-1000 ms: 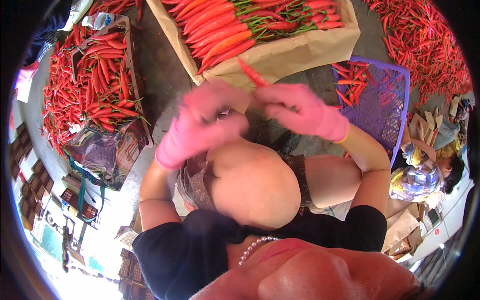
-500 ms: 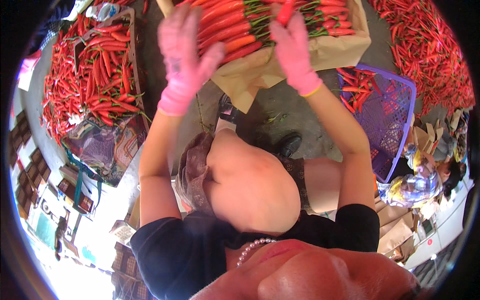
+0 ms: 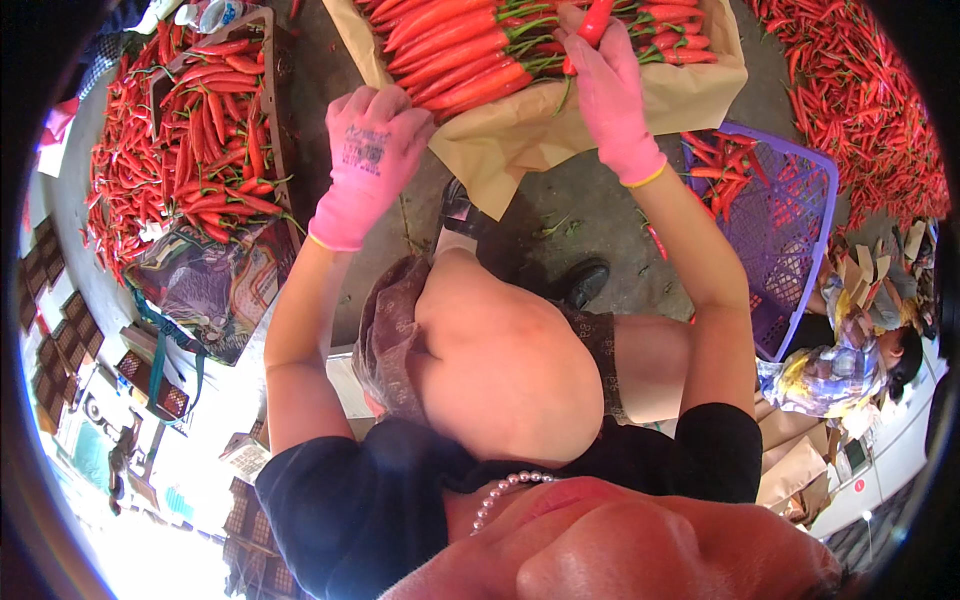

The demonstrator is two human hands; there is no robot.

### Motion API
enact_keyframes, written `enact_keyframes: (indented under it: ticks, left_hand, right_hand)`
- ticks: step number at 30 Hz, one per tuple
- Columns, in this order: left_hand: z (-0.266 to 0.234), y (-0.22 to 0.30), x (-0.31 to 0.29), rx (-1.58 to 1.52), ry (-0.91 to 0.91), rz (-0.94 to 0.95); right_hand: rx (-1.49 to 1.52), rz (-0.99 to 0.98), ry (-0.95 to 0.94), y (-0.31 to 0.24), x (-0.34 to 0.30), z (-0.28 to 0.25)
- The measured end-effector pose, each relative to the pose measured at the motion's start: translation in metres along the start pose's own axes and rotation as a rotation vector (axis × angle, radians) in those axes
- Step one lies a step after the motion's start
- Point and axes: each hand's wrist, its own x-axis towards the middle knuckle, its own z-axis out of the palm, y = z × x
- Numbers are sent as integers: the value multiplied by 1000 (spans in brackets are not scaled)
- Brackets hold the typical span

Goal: The person sorts red chili peppers by hand and places them into a cardboard box while sitting on the floor.

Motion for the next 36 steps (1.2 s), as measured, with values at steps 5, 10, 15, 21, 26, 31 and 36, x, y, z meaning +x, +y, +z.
enact_keyframes:
  ticks: [5,10,15,21,26,31,36]
  left_hand:
    - [-9,11,4,-82,97,-21]
    - [1,25,25,-53,167,65]
    - [11,25,18,-5,129,8]
    - [32,25,14,-43,248,-88]
    - [29,27,13,-38,251,-94]
    - [32,29,20,-44,255,-57]
    - [-10,67,29,-237,369,36]
  right_hand:
    - [-252,42,3,-11,-6,4]
    - [-434,28,13,-30,-12,5]
    - [-1282,-671,-429,-63,10,28]
    - [-1839,-747,-678,-23,29,44]
    - [-1814,-689,-743,-24,30,48]
    - [-1767,-881,-756,-41,33,33]
    - [-1282,-471,-630,-128,-17,-20]
